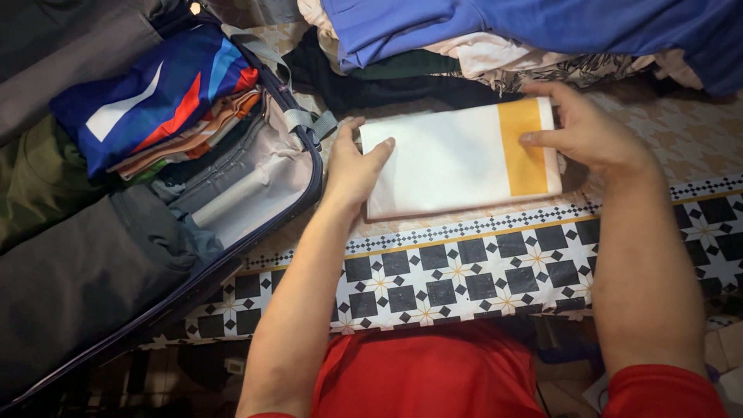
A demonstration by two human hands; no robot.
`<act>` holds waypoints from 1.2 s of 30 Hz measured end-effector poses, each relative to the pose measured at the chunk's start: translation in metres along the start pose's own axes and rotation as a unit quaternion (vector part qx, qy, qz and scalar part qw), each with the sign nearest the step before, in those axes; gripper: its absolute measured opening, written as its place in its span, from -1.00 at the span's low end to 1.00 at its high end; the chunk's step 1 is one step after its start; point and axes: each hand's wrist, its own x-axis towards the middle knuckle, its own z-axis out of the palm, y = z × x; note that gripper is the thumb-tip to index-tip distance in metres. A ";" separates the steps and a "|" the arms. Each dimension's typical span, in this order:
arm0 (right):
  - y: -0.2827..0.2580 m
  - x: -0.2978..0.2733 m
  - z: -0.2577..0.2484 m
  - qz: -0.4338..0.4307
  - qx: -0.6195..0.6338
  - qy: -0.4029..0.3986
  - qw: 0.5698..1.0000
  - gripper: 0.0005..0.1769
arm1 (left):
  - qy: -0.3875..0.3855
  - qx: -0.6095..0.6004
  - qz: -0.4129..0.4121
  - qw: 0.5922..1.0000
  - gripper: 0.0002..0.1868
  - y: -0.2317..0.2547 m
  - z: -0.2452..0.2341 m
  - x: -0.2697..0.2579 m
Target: The person folds a white garment by hand on a table, smoothing the fabric and folding the sides inward, then places the folded garment into a suitcase containing other clothing.
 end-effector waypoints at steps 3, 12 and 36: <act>-0.007 -0.009 0.001 0.000 0.017 0.020 1.000 -0.26 | -0.025 -0.198 0.035 0.979 -0.25 0.001 0.004 -0.001; -0.010 -0.005 0.004 0.091 0.030 0.016 0.995 -0.24 | -0.033 -0.053 -0.004 0.998 -0.25 -0.004 0.000 -0.004; -0.035 -0.008 0.091 -0.233 -0.460 0.080 0.853 -0.52 | -0.067 0.444 0.294 0.844 -0.25 0.005 0.031 -0.038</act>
